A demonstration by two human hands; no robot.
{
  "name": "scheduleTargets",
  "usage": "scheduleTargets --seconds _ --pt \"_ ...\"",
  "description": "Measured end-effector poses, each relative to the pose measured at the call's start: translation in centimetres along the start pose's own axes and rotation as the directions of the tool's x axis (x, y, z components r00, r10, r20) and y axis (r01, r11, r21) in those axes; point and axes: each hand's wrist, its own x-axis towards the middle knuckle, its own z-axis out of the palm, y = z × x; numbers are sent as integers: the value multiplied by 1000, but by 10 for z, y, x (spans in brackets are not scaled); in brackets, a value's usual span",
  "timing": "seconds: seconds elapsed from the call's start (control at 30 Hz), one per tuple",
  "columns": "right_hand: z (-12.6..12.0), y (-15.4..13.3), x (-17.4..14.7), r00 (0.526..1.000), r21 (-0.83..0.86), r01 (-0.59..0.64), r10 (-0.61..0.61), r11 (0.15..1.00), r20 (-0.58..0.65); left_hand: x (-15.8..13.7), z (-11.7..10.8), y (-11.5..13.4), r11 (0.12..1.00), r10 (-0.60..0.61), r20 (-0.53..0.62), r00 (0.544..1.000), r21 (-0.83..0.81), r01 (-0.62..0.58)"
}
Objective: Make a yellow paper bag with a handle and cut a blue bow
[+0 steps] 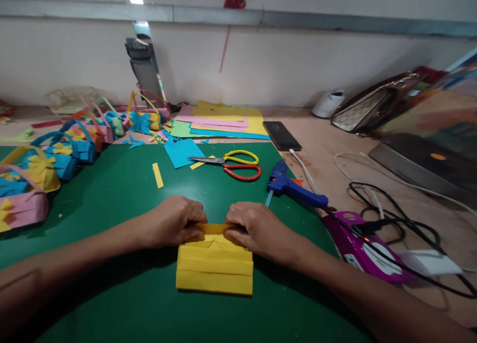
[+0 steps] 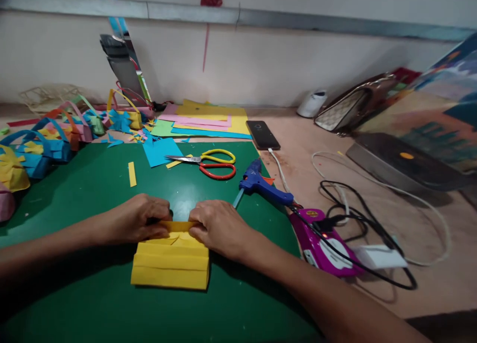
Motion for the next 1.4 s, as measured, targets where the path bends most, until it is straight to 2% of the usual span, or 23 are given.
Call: scheduleTargets --seconds 0.07,0.2,0.33,0.6,0.73,0.87,0.97,1.1,1.23,1.4 --pt "1 3 -2 999 3 47 -47 999 -16 -2 0 -4 996 86 -14 996 -13 -86" --pt "2 7 -8 990 51 138 -136 989 -39 -10 6 -12 983 181 -101 978 -9 -183" --pt "1 11 -12 978 78 209 -207 975 -30 -19 9 -18 976 219 -113 969 35 -216" --pt "-1 11 -18 949 -28 312 -313 950 -36 -27 4 -24 954 282 -92 955 127 -270" --pt "-3 6 -21 954 -64 300 -301 952 -13 -31 5 -22 940 260 -22 965 234 -248" --pt "0 3 -23 955 -119 294 -297 948 -10 -34 6 -20 926 239 -4 971 303 -227" --pt "3 3 -24 956 -154 291 -294 944 -1 -34 7 -20 935 239 -28 971 278 -222" --pt "3 5 -26 963 -148 269 -270 952 16 -34 6 -20 926 311 -98 945 257 -277" --pt "3 7 -27 963 -159 262 -269 952 -25 -40 3 -22 931 288 -133 948 271 -245" --pt "0 7 -26 960 -208 257 -274 944 -58 -48 -3 -25 929 288 -113 951 273 -249"
